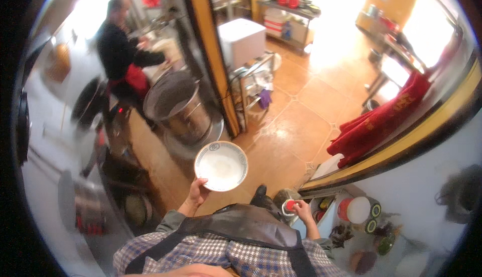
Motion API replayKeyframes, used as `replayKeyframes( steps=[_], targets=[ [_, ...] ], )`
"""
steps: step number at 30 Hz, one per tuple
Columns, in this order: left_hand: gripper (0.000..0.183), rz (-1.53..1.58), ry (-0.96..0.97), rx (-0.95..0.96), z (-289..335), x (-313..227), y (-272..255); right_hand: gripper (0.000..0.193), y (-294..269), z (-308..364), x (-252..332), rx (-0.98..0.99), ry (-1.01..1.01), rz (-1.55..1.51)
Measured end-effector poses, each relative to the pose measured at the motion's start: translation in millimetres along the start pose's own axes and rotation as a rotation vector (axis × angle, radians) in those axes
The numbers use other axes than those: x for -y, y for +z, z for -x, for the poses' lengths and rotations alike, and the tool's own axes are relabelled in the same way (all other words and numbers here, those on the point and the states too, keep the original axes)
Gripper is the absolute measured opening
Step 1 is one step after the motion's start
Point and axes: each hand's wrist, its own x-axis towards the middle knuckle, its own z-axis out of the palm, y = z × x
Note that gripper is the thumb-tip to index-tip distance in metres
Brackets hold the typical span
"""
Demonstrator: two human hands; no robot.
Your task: The person pours a dark sauce from a metal pot into a large wok containing browned meat chunks, then adds water from a hose and stirs the mixture. They later retrieve a lid from a freezer, cover a pot, and scoop a yellow liquid from a rice cooker into a bowl.
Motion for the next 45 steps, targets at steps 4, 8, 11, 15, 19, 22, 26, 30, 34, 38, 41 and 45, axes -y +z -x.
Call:
replayKeyframes(
  steps=[4,8,11,15,19,22,26,30,34,38,41,45],
  targets=[
    [0.066,0.011,-0.056,0.055,-132,2,41,0.031,-12,-74,32,-0.019,0.026,0.049],
    [0.066,-0.045,-0.086,0.034,-243,-2,100,0.032,-61,-193,111,0.030,0.031,-0.170],
    [0.067,-0.021,-0.088,0.090,-322,-12,154,0.029,-109,-301,208,-0.058,-0.252,0.045],
    [0.071,-0.046,-0.090,0.069,-427,-25,210,0.027,-149,-402,351,-0.030,-0.418,0.095],
    [0.068,0.011,-0.073,0.095,-542,-24,247,0.029,-177,-494,479,0.059,-0.501,0.204],
    [0.068,0.018,-0.061,0.126,-633,-23,271,0.030,-203,-584,520,0.055,-0.500,0.241],
    [0.070,0.020,-0.076,0.139,-755,-32,308,0.025,-272,-704,489,0.015,-0.372,0.343],
    [0.064,0.042,-0.153,0.095,-858,-43,346,0.021,-359,-721,391,-0.044,0.261,0.459],
    [0.065,0.077,-0.037,0.069,-949,-50,385,0.028,-430,-672,337,-0.172,0.446,0.119],
    [0.070,0.142,0.038,0.001,-1037,-49,401,0.027,-458,-717,348,-0.281,0.583,0.070],
    [0.073,0.188,0.071,-0.072,-1102,-47,409,0.027,-493,-806,380,-0.226,0.579,0.151],
    [0.074,0.101,0.159,-0.269,-1176,-66,432,0.028,-553,-1000,486,-0.092,0.347,0.426]
  ],
)
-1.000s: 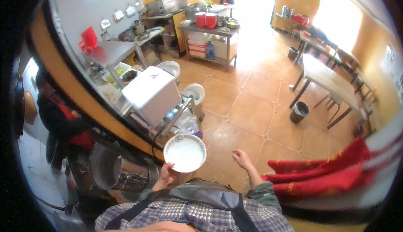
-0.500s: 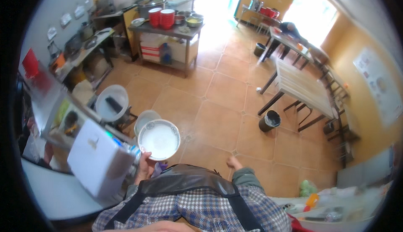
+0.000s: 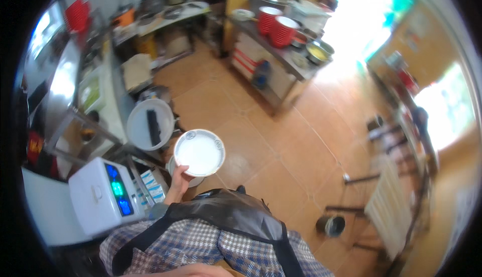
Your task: The person pours a dark sauce from a metal pot into a large wok containing browned meat chunks, then adds water from a hose and stirs the mixture. They later retrieve a lid from a freezer, cover a pot, and scoop a yellow liquid from a rice cooker into a bowl.
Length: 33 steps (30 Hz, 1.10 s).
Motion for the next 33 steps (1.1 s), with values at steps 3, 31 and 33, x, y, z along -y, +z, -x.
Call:
replayKeyframes(
  steps=[3,31,33],
  targets=[
    [0.072,-0.013,0.105,-0.084,-40,-18,33,0.028,-66,-127,169,-0.071,-0.312,0.165],
    [0.074,-0.061,0.549,-0.295,-622,-407,43,0.016,68,-471,927,0.450,-0.312,0.458],
    [0.071,-0.037,0.593,-0.340,-670,-439,40,0.017,89,-511,999,0.462,-0.357,0.503]
  ],
)
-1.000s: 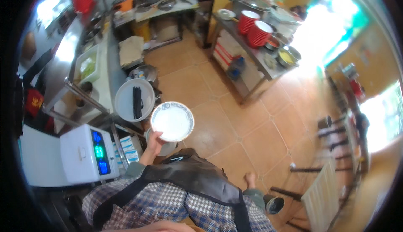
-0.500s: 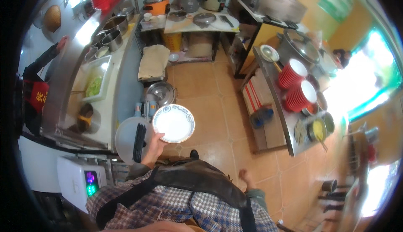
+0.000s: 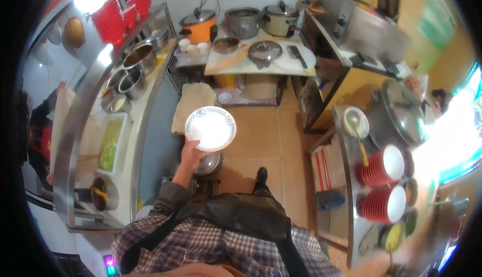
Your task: The person pours a dark sauce from a metal pot into a large wok containing browned meat chunks, then adds water from a hose and stirs the mixture. They later retrieve a lid from a freezer, cover a pot, and scoop a yellow liquid from a rice cooker into a bowl.
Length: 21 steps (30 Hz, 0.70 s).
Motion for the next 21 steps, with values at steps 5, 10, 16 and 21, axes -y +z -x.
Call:
replayKeyframes(
  steps=[5,10,16,21],
  targets=[
    [0.067,0.006,0.079,-0.071,-146,-21,42,0.017,-99,-168,177,-0.040,-0.232,0.212],
    [0.063,0.012,0.124,-0.152,-286,-53,73,0.018,-166,-276,420,-0.196,-0.548,0.311],
    [0.056,-0.015,0.226,-0.110,-468,-103,81,0.025,-158,-272,618,0.065,-0.695,-0.156],
    [0.060,-0.059,0.233,-0.109,-633,-149,68,0.025,-143,-299,659,0.142,-0.597,-0.080]
  ],
)
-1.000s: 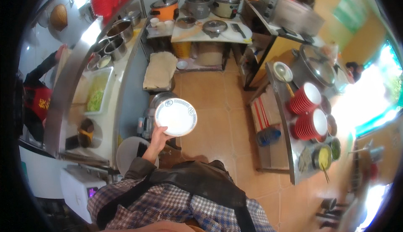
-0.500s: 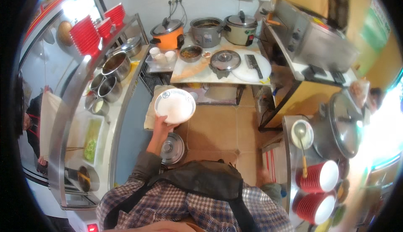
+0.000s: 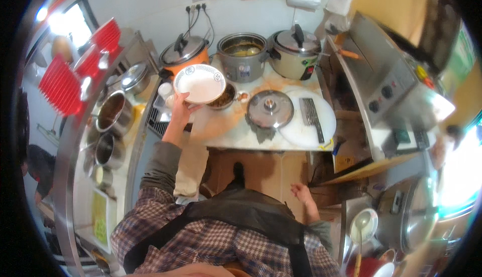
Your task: The person pours a dark sauce from a metal pot into a large wok containing browned meat chunks, then adds water from a hose and stirs the mixture. They later retrieve a lid from a freezer, cover a pot, and scoop a yellow liquid from a rice cooker into a bowl.
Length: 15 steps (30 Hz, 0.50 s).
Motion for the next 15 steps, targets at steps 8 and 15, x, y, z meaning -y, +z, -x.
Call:
replayKeyframes(
  steps=[8,15],
  targets=[
    [0.078,-0.206,0.040,0.051,-233,-15,27,0.026,8,-16,98,-0.329,0.174,-0.049],
    [0.082,-0.423,-0.043,-0.015,-366,-2,44,0.022,15,-78,202,-0.354,-0.025,-0.121]
  ],
)
